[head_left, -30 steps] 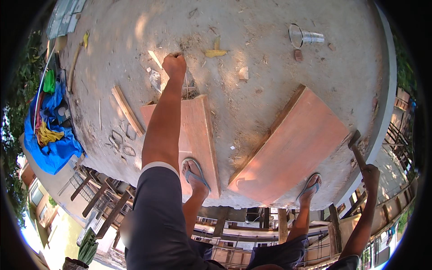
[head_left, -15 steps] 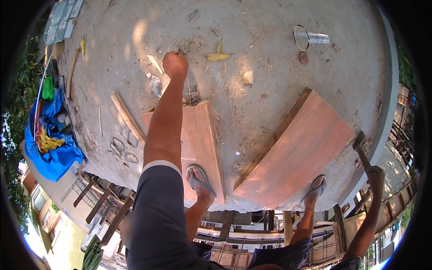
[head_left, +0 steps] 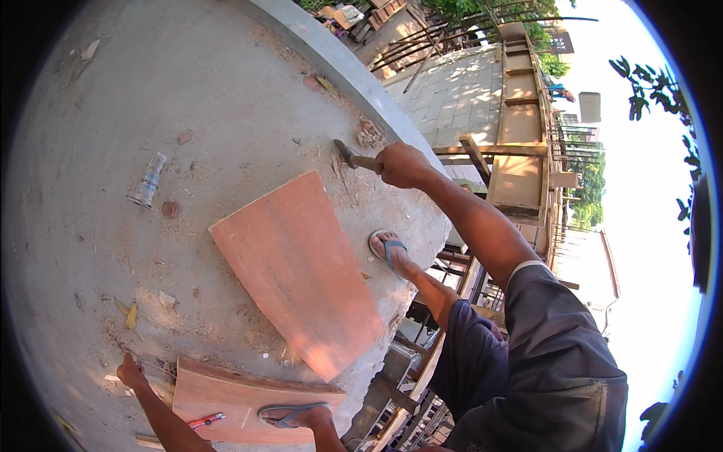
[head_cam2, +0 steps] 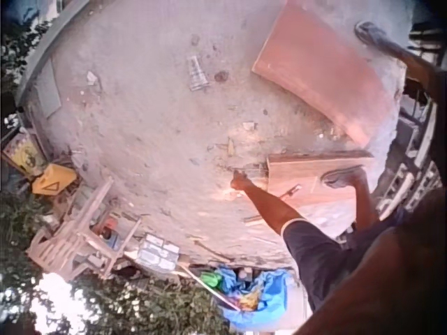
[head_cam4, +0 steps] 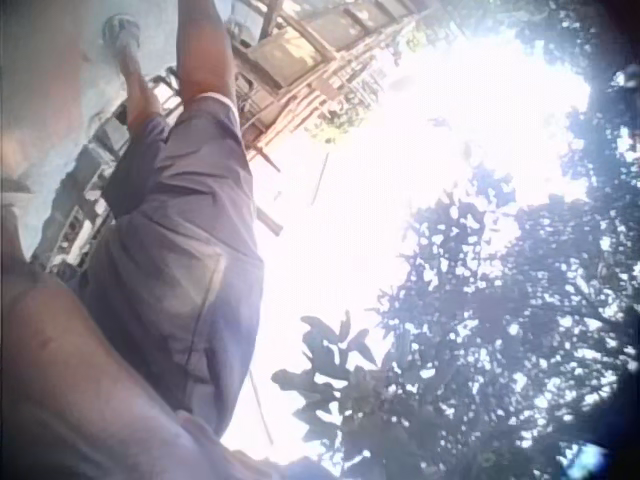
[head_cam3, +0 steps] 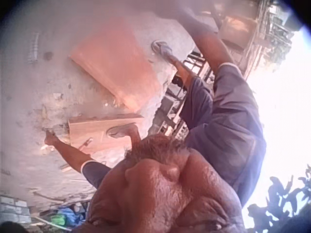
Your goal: The person uses a hammer to wedge a wooden board into place against rebar and concrete, then uses their hands to adjust and secure the wooden form components around a structural column.
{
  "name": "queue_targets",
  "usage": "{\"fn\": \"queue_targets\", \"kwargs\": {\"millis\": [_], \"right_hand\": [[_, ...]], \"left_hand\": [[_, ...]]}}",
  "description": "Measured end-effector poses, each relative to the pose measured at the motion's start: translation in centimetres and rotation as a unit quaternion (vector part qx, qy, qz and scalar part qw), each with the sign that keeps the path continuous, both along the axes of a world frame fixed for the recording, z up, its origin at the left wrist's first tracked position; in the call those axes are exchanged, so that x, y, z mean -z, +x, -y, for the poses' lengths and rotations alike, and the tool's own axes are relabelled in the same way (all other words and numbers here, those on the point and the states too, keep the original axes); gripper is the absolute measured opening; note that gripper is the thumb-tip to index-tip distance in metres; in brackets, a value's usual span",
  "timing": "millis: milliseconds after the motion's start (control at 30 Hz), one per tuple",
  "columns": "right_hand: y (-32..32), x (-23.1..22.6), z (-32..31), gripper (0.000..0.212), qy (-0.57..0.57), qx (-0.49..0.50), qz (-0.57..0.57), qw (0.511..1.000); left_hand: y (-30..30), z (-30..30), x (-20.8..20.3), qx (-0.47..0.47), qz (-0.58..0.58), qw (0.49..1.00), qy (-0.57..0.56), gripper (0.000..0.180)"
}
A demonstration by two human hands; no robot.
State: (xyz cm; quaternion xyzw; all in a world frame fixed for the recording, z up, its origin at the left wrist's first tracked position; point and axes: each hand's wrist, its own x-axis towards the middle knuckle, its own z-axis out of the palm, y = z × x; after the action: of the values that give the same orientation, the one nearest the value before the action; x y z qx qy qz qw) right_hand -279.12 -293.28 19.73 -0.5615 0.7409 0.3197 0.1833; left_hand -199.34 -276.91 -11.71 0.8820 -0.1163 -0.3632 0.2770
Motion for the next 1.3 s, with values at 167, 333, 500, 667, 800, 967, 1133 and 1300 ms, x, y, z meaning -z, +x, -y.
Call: {"fn": "queue_targets", "kwargs": {"millis": [167,333,500,667,800,967,1133,1300], "right_hand": [[0.7,1.2,1.1,0.018,0.007,-0.03,0.027,0.999],[-1.0,0.0,-0.4,0.019,0.009,0.005,0.049,0.999],[-1.5,-0.6,0.1,0.019,-0.01,0.004,0.096,0.995],[-3.4,-2.4,-1.1,0.031,0.017,0.019,0.115,0.993],[-5.7,-2.4,-5.3,0.076,0.03,0.193,0.22,0.956],[-7.4,-4.7,-11.6,0.037,-0.029,0.293,0.282,0.913],[-12.3,-7.7,-21.4,0.04,0.036,0.358,0.401,0.842],[-15.0,-15.7,-29.4,0.04,-0.007,0.245,0.41,0.878]], "left_hand": [[-0.5,-1.9,-4.2,-0.014,-0.013,1.0,0.024,0.035],[-8.6,-5.5,-12.6,0.18,-0.069,0.979,0.072,0.025],[-9.5,-20.9,-22.8,0.451,-0.172,0.849,0.214,0.017],[-20.6,-27.4,-31.5,0.453,-0.163,0.84,0.25,0.023],[-32.9,-28.4,-31.2,0.333,-0.069,0.904,0.258,0.037],[-44.1,-31.1,-25.4,0.052,0.171,0.984,0.011,0.058],[-48.4,-23.1,-36.3,0.268,-0.083,0.949,0.147,0.053],[-52.0,-18.7,-43.2,0.433,-0.155,0.868,0.187,0.05]]}}
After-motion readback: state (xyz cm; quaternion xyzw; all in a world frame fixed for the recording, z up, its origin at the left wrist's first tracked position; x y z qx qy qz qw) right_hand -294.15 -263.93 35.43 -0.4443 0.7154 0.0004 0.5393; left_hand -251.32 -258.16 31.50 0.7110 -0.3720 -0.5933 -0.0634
